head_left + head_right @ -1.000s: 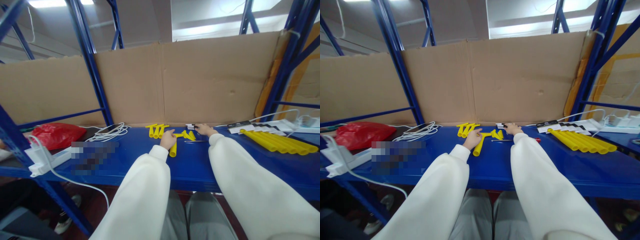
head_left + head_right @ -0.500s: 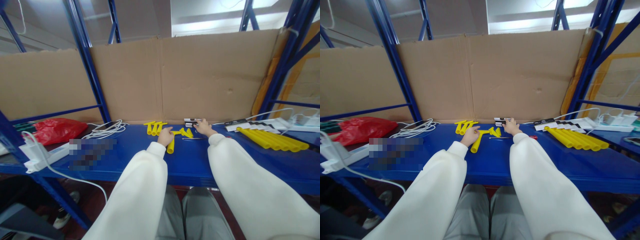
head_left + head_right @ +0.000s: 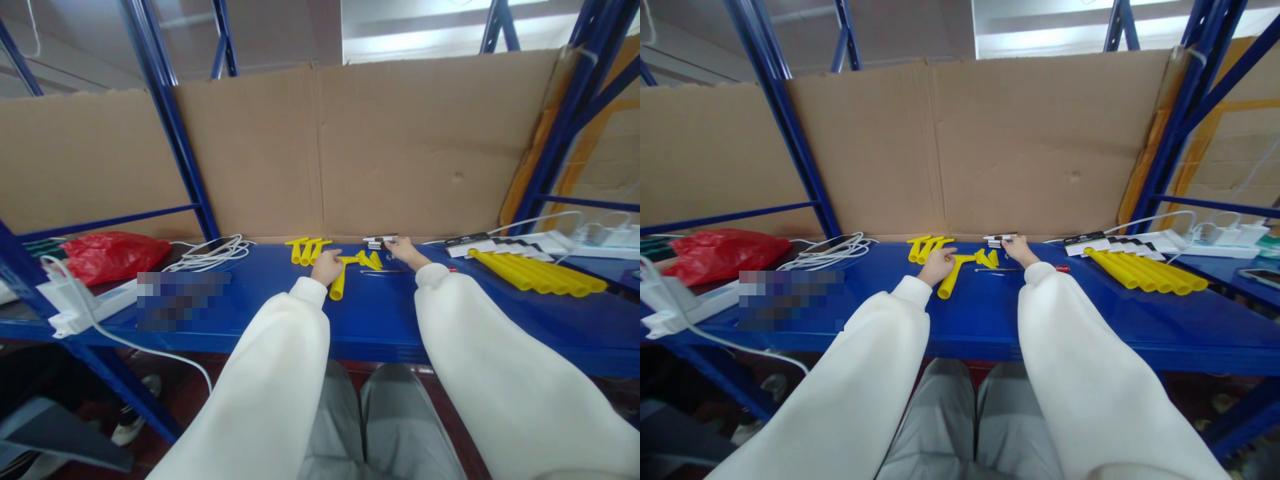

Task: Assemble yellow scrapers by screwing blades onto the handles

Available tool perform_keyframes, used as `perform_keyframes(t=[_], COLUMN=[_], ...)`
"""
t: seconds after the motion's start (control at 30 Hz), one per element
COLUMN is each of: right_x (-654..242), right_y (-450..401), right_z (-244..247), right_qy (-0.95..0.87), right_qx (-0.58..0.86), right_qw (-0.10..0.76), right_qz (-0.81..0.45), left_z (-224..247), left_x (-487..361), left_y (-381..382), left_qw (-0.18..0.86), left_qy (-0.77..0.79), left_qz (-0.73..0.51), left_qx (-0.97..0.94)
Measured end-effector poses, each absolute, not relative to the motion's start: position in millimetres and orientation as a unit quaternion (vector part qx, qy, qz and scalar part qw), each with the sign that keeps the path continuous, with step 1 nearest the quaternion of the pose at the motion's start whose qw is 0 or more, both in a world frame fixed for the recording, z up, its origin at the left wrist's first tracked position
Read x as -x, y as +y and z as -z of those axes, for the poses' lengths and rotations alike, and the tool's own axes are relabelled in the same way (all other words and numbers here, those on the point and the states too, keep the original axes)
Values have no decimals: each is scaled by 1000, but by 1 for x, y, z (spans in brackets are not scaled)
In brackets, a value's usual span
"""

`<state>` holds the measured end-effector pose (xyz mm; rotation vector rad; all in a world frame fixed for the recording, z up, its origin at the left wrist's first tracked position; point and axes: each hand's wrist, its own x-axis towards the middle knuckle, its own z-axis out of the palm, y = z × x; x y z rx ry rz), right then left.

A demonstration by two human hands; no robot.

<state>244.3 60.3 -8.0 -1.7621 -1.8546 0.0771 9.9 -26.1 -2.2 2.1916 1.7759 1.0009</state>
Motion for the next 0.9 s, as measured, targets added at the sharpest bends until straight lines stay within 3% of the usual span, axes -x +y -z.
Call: perform_keyframes(t=[0.3,0.47,0.9], right_x=[-231,-225,-233], right_y=[38,36,27], right_z=[4,4,-3], right_qy=[-561,-534,-482], right_qx=[636,574,537], right_qw=[476,510,607], right_qz=[-233,-354,-333], left_z=[6,6,7], left_x=[-9,-9,-6], left_y=[-20,-20,-21], left_qw=[80,76,73], left_qy=[586,587,623], left_qz=[-348,-343,-306], left_qx=[-727,-730,-716])
